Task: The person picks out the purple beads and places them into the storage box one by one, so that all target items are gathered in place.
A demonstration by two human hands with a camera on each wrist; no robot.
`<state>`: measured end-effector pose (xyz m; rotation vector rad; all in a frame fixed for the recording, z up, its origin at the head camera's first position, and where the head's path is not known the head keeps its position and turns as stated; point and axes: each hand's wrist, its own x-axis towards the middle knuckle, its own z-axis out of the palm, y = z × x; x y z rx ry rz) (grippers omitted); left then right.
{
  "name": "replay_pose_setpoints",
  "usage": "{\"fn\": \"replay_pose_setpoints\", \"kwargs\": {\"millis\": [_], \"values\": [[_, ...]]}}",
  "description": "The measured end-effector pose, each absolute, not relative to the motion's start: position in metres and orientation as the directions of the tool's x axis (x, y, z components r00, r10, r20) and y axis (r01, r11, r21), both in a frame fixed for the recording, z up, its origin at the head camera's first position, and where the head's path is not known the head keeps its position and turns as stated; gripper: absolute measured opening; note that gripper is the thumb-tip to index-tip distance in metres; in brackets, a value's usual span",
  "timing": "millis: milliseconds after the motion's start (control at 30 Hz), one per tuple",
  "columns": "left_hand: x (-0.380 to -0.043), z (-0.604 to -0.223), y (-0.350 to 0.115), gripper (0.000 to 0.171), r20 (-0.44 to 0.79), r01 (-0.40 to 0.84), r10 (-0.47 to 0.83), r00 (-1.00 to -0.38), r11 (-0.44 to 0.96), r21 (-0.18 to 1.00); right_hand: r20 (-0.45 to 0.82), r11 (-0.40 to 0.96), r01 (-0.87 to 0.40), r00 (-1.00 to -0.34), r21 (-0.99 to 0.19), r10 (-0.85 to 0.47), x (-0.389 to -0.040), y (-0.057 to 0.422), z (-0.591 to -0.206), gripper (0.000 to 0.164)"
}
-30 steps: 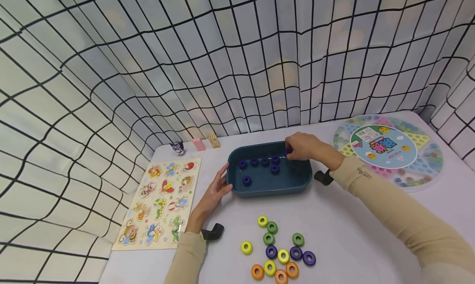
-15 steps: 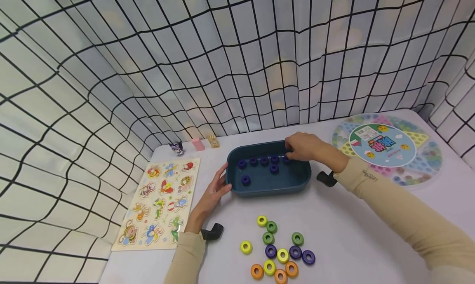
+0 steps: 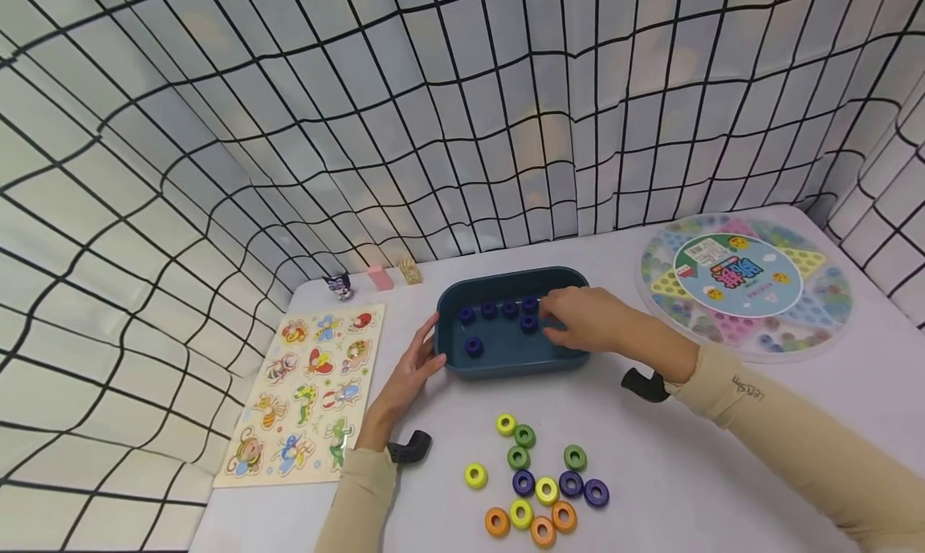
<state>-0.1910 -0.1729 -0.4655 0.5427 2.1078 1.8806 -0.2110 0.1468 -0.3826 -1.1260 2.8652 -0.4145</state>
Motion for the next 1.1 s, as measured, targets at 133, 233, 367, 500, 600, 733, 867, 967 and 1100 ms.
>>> {"fn": "replay_pose_setpoints", "kwargs": {"millis": [133,233,367,500,600,733,867,967,1100], "values": [[-0.192,-0.463,-0.174,0.065,0.052,0.107,0.443,-0.895,0.099,0.989,0.122,0.665,-0.709,-0.7,-0.234,-0.704,-0.194,0.143,-0.384,0.017],[-0.192,-0.462,-0.174,0.065,0.057,0.113,0.439,-0.897,0.103,0.988,0.145,0.642,-0.733,-0.677,-0.226,-0.722,-0.184,0.14,-0.386,0.014],[-0.193,-0.462,-0.175,0.065,0.057,0.114,0.441,-0.896,0.103,0.988,0.163,0.611,-0.756,-0.65,-0.234,-0.743,-0.171,0.138,-0.392,0.014],[-0.194,-0.461,-0.175,0.065,0.053,0.111,0.446,-0.894,0.104,0.988,0.137,0.608,-0.75,-0.652,-0.261,-0.746,-0.156,0.139,-0.396,0.014],[-0.194,-0.46,-0.175,0.065,0.05,0.106,0.439,-0.897,0.104,0.989,0.095,0.622,-0.725,-0.67,-0.295,-0.736,-0.146,0.14,-0.399,0.015],[-0.194,-0.459,-0.175,0.065,0.047,0.101,0.433,-0.9,0.102,0.99,0.042,0.64,-0.682,-0.695,-0.355,-0.718,-0.134,0.146,-0.404,0.015],[-0.192,-0.459,-0.175,0.065,0.054,0.107,0.428,-0.902,0.101,0.989,-0.019,0.655,-0.631,-0.714,-0.416,-0.7,-0.122,0.153,-0.411,0.014],[-0.191,-0.46,-0.174,0.065,0.048,0.101,0.43,-0.902,0.102,0.99,-0.1,0.674,-0.578,-0.721,-0.461,-0.686,-0.112,0.159,-0.416,0.012],[-0.189,-0.461,-0.173,0.065,0.032,0.089,0.439,-0.898,0.11,0.99,-0.209,0.69,-0.531,-0.698,-0.492,-0.685,-0.099,0.167,-0.422,0.015]]}}
